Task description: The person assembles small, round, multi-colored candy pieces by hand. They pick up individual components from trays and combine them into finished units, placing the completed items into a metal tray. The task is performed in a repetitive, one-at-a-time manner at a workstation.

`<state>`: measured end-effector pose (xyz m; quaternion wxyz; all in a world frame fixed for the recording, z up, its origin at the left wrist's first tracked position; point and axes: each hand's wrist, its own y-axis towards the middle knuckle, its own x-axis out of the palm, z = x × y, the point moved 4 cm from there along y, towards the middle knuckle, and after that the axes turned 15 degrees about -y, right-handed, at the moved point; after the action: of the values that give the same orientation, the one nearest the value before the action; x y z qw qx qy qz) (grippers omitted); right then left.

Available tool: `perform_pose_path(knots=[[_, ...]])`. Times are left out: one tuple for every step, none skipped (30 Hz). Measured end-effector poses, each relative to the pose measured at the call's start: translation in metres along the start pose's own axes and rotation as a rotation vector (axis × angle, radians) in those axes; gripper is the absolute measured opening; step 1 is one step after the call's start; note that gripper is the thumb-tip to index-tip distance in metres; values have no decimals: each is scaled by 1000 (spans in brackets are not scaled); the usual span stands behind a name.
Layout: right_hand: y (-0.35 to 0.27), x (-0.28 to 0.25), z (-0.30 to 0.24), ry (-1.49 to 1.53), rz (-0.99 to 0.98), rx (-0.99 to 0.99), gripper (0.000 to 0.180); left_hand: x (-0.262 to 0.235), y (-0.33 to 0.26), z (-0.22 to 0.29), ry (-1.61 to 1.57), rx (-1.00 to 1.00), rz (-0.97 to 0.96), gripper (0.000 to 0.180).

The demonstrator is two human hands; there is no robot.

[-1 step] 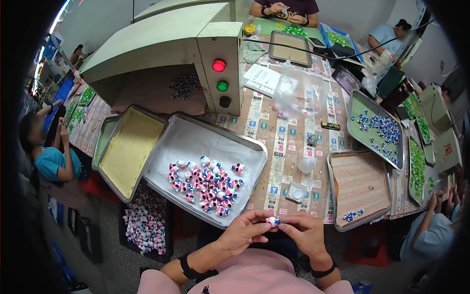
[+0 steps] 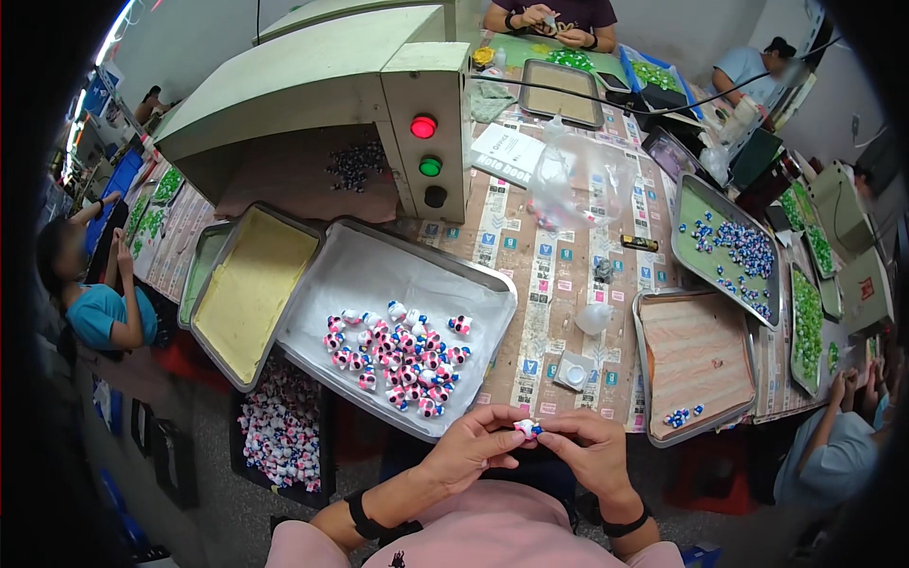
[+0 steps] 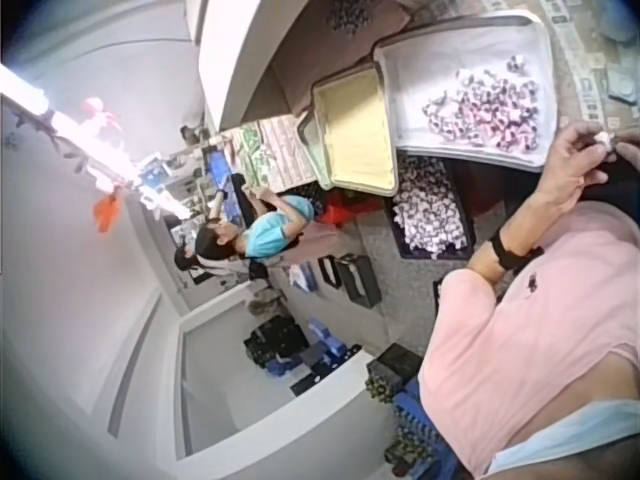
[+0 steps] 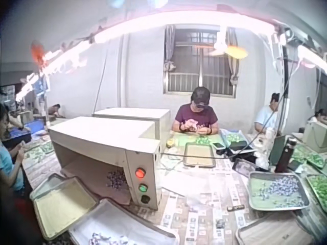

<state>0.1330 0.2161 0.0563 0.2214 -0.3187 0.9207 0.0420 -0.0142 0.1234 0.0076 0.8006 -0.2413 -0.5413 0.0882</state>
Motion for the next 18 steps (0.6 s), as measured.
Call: perform_pose_path(knots=[[0,0,-2,-16,7,-25,16,0,0,0,15,12,16,31],[0,-1,-4,-31,14,-50,16,1,-1,0,29,23,32,29],[0,0,-5,-47,21,-75,16,1,-2,0,44,35,48,28],[-1,0,-5,-48,27,-78,17,2,-3,1,70,48,52,27],[-2,0,-5,-49,33,-81,17,3,-4,1,96,62,56,27],[-3,1,-4,-50,38,-84,18,3,-4,2,122,75,60,27],[-4,1,-4,-60,34,-90,18,3,-5,1,130,75,54,27],[-5,0,-3,-69,30,-94,19,2,-5,1,139,75,47,27],[-5,1,-3,-78,26,-99,19,2,-6,1,147,75,41,27],[-5,1,-2,-69,26,-98,19,2,-5,1,151,73,43,27],[-6,1,-2,-60,27,-96,19,3,-5,1,155,71,45,27],[-6,1,-1,-51,30,-94,18,3,-5,2,161,66,46,27],[-6,0,1,-27,37,-82,18,5,-3,2,172,59,50,28],[-5,0,1,-3,47,-70,18,7,-4,4,185,50,52,28],[-4,1,1,21,59,-56,19,8,-4,7,199,38,53,28],[-3,0,-2,-9,47,-98,20,7,-3,8,221,55,69,27],[0,-3,-5,-42,35,-138,22,7,-3,11,228,96,60,26],[-1,-6,-7,-76,23,-176,24,7,-6,17,234,135,51,26]])
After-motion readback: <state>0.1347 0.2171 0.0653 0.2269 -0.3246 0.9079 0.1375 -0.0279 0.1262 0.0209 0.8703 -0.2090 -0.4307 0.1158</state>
